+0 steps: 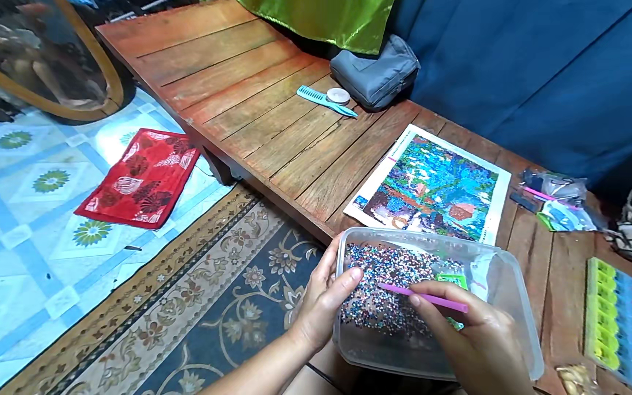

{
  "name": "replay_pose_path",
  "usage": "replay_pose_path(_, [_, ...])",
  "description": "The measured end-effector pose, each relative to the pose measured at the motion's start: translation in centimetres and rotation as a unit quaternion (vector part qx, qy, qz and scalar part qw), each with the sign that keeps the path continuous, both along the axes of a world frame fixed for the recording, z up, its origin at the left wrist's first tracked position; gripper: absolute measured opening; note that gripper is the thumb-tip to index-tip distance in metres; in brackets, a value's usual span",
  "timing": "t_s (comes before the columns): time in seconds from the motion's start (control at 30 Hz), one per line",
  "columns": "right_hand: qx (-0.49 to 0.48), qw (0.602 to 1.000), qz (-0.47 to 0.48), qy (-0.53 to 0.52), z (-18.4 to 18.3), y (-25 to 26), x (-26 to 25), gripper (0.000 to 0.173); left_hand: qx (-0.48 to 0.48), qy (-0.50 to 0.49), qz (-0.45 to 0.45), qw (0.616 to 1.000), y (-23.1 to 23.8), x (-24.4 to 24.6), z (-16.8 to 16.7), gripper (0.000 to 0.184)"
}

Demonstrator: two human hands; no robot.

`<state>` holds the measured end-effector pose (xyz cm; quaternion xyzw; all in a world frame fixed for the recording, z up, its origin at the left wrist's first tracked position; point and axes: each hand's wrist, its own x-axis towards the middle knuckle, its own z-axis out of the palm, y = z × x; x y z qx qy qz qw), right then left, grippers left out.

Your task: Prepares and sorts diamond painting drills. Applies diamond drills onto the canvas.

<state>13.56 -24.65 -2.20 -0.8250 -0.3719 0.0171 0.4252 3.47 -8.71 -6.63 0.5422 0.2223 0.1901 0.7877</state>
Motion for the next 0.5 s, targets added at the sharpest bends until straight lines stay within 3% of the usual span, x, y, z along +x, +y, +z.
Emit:
replay_pose_path(0.37, [0.015,0.996,0.004,-0.091,-0.66,0.83,-0.34,0.019,0.000,0.005,0.000,1.000,-0.03,0.03,0.16,0.072])
replay_pose_path(0.5, [0.017,0.998,-0.011,-0.066,-0.70,0.55,-0.11,0.018,0.000,0.003,-0.001,1.000,-0.02,-0.02,0.11,0.075])
